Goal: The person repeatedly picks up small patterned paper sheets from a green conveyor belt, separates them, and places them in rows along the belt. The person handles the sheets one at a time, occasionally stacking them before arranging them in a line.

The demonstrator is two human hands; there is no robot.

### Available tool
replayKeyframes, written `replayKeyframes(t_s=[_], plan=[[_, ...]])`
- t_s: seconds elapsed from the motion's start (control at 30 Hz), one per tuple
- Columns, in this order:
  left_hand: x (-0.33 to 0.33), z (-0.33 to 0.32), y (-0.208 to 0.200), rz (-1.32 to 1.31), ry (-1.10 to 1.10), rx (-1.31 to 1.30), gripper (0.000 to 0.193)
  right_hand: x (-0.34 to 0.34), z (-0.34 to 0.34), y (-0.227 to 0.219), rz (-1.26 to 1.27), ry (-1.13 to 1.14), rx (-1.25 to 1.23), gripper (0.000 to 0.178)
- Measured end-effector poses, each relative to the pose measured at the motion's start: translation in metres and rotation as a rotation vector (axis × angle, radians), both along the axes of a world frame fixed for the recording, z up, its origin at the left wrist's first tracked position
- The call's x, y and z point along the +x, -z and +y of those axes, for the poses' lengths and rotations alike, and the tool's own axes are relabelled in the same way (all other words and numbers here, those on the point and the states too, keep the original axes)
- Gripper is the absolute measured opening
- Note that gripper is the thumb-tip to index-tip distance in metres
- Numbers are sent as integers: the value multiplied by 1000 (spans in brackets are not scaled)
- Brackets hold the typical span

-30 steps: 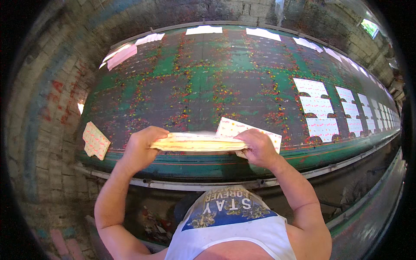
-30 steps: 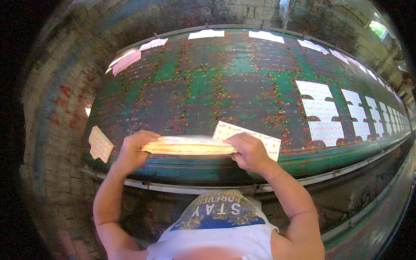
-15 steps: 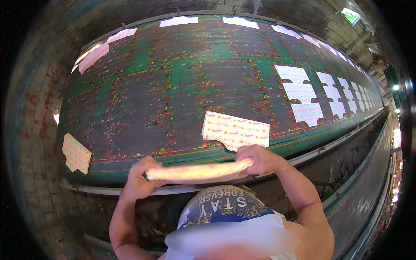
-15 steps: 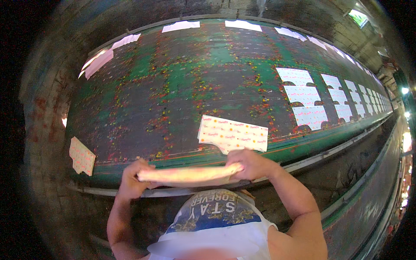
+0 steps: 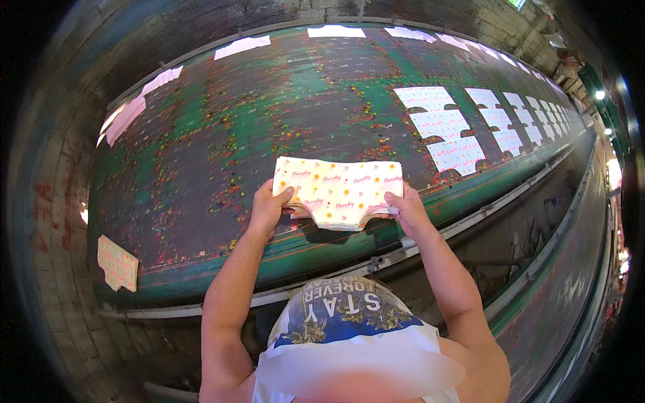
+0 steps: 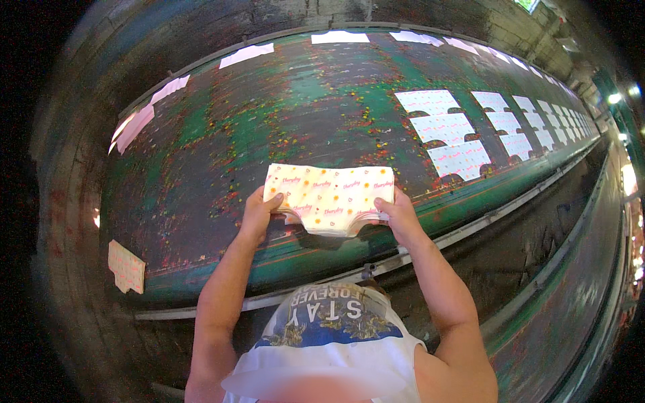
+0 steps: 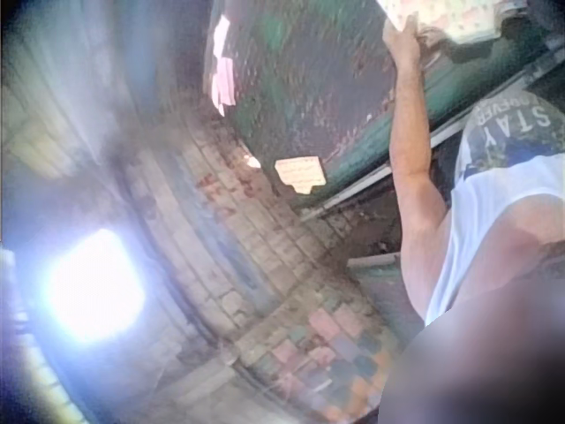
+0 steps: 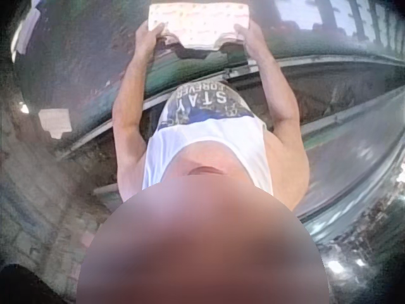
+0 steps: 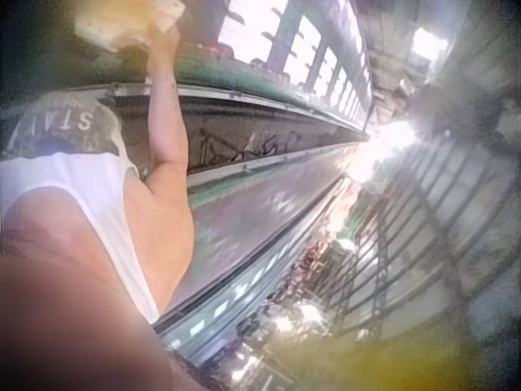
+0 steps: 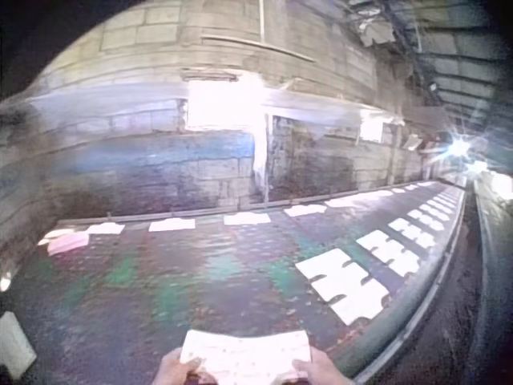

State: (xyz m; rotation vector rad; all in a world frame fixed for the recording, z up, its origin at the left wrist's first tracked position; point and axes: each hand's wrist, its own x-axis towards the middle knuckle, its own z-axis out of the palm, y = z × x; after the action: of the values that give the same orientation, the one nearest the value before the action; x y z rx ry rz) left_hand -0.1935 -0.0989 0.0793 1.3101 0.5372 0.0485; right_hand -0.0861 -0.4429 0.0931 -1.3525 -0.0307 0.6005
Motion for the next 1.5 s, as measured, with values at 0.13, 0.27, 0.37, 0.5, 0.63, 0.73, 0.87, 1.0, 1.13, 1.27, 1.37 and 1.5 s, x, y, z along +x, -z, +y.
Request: replayKeyframes(t_s=[0.13,0.27,0.37,0.5,0.63,0.73,0.87,1.0,1.13,1.27,1.37,1.5], plan=[[3,-9,22,20,-28,-58,35,4,-15,15,17,-9,-2,39],[-3,-17,37,158,30,41,39,8,-17,42,59,-23,-105,40],[-8,-16,45,211,79,20,44,12,-18,58,96,-36,-223,43],[-16,-13,50,175,29,13,55,19,-27,64,80,-99,-282,50],[-32,-8,48,166,-122,74,63,20,-42,62,66,-125,-361,60],[-65,26,43,177,-202,200,63,18,-55,62,49,-87,-367,57],[-135,106,44,178,-452,345,61,18,-64,67,-19,14,-377,51],[-224,199,47,253,-735,970,63,23,-66,71,-107,197,-477,51],[-312,277,45,666,-900,1286,56,21,-61,66,-179,253,-539,48],[-389,345,55,967,-1150,999,53,10,-44,58,-267,251,-585,44],[-416,384,65,1070,-1218,729,58,-6,-27,51,-337,252,-564,42],[-423,424,64,1132,-1193,604,56,-25,-3,40,-520,231,-587,39]])
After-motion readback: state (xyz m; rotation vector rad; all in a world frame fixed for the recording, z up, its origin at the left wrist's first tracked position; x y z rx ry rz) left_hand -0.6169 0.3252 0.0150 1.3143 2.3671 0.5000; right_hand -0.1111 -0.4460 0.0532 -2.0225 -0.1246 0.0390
